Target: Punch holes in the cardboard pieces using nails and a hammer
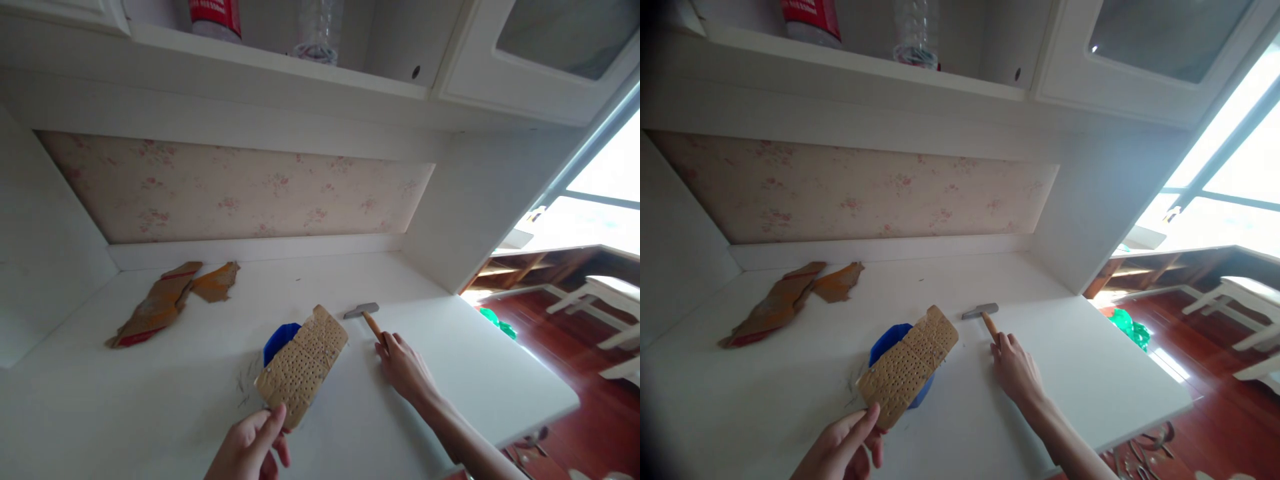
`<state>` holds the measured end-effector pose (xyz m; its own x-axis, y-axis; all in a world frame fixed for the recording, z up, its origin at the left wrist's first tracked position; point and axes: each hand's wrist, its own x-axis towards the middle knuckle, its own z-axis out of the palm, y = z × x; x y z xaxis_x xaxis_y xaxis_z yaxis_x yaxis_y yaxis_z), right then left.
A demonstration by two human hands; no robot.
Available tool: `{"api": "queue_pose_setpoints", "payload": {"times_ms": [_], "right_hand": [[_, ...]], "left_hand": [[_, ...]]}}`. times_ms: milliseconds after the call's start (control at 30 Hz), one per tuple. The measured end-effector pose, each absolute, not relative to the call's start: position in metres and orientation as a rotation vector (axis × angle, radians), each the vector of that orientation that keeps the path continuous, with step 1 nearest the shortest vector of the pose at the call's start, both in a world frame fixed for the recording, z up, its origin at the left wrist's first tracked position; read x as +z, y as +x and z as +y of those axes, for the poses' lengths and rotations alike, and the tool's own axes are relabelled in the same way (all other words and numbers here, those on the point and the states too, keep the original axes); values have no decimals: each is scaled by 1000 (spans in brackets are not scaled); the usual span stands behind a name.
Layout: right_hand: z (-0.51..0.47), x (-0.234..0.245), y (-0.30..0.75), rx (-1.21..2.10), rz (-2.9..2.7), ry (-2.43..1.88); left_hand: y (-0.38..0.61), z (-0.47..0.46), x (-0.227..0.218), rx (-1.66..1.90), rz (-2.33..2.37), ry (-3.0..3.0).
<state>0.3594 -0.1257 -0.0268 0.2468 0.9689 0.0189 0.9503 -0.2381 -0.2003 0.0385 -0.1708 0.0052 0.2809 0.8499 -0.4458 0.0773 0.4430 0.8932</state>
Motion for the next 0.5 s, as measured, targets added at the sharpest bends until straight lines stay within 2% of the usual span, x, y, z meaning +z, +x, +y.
{"api": "queue_pose_setpoints", "payload": {"times_ms": [500], "right_hand": [[-124, -26, 358, 184, -1845, -2364]], "left_hand": [[47, -169, 28, 860, 1184, 882]]}}
